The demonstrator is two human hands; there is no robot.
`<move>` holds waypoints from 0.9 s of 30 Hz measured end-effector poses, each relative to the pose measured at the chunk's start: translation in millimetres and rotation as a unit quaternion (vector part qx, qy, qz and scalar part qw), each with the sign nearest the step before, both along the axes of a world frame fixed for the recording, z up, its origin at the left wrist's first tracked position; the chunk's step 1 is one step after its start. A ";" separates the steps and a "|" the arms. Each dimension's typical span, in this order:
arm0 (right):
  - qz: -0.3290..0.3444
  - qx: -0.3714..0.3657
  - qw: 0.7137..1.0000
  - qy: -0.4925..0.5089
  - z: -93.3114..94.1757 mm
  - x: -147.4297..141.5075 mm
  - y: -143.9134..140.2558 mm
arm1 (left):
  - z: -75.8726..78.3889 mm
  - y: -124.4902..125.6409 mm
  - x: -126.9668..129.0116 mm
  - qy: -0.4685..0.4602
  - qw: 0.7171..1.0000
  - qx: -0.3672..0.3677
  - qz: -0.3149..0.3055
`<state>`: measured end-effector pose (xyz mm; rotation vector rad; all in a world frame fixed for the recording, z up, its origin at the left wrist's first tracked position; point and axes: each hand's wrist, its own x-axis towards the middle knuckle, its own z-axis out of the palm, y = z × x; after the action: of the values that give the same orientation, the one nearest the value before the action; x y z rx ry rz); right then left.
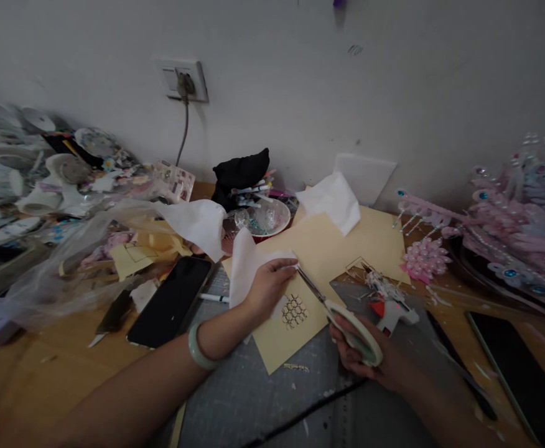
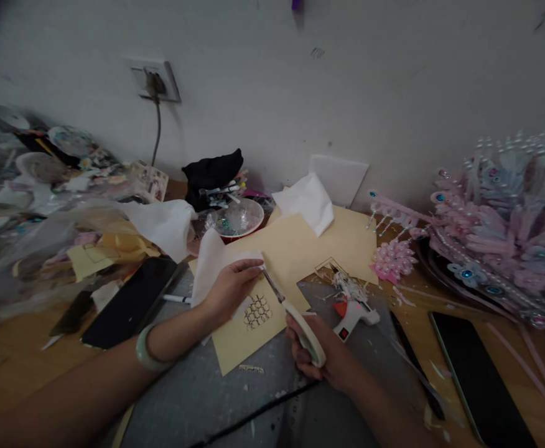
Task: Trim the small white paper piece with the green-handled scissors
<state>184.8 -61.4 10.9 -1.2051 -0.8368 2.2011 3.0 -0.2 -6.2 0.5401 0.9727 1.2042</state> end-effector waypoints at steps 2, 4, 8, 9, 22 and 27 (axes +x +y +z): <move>0.012 0.006 1.000 -0.013 0.5 -0.9 0.5 | -1.0 -0.5 0.1 0.004 1.000 0.007 -0.002; 0.018 0.013 0.999 -0.024 2.4 -2.6 0.7 | -2.7 -0.5 -0.3 0.017 1.000 0.015 -0.002; 0.017 0.016 0.999 -0.049 7.6 -6.1 0.5 | -5.5 0.4 -1.1 0.044 0.999 0.024 -0.006; 0.020 0.015 0.998 -0.052 8.2 -6.4 0.5 | -5.6 0.7 -1.2 0.047 0.999 0.024 -0.007; 0.021 0.025 0.999 -0.029 4.5 -5.0 0.5 | -2.8 0.4 -0.7 0.025 1.000 0.018 -0.001; 0.029 0.024 0.999 -0.036 2.8 -4.1 0.9 | -2.9 0.0 -0.8 0.041 0.999 0.018 -0.007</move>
<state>180.7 -60.5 13.7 -1.2591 -0.9593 2.1806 2.2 -0.2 -9.1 0.6282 1.0174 1.1970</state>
